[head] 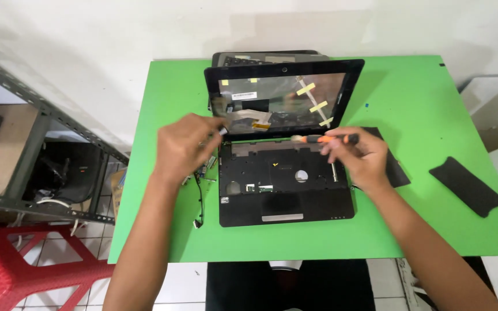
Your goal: Disassembling and repairing internal components of a laptop on a green surface using a screwdriver.
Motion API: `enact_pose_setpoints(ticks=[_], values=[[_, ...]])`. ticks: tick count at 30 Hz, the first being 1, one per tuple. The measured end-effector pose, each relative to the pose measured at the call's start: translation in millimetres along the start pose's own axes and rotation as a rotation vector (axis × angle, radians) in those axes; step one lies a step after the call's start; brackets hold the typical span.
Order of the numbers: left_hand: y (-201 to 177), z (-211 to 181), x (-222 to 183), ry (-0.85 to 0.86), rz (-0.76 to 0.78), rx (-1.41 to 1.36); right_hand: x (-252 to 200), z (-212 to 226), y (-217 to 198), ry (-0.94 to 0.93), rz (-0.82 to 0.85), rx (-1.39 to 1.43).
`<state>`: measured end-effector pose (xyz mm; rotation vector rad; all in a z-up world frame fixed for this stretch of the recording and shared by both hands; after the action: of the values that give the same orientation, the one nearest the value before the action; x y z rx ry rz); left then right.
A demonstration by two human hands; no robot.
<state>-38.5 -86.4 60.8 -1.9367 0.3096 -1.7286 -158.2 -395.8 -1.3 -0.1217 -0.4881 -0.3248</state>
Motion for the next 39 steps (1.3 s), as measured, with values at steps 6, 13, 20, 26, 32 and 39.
enact_pose_setpoints(ticks=[6, 13, 20, 26, 32, 39], values=[[30.1, -42.8, 1.5, 0.241, -0.059, 0.001, -10.3, 15.8, 25.7, -0.076, -0.003, 0.077], [20.7, -63.0, 21.2, 0.335, -0.046, 0.011, -7.0, 15.9, 12.0, -0.124, -0.046, 0.109], [21.9, -82.2, 23.3, 0.391, -0.048, 0.041, -11.7, 19.7, 20.8, -0.161, -0.025, 0.106], [21.9, -87.0, 28.4, 0.416, -0.054, 0.061, -7.8, 22.6, 19.6, -0.190, -0.009, 0.047], [27.9, -67.4, 20.1, 0.317, 0.027, -0.035, -9.2, 19.9, 16.4, -0.142, -0.058, 0.113], [15.8, -29.9, 16.2, 0.040, 0.096, -0.076, -7.1, -1.8, -1.2, 0.038, -0.203, 0.198]])
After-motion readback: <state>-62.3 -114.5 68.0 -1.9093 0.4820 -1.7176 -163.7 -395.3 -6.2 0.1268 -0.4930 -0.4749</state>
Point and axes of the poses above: each hand's wrist, its own x-axis towards the middle knuckle, its own y-axis out of the palm, z = x × y, the point moved 6 cm from there along x, towards the middle knuckle, and after that the axes turned 3 degrees about y, right-handed, at the moved point
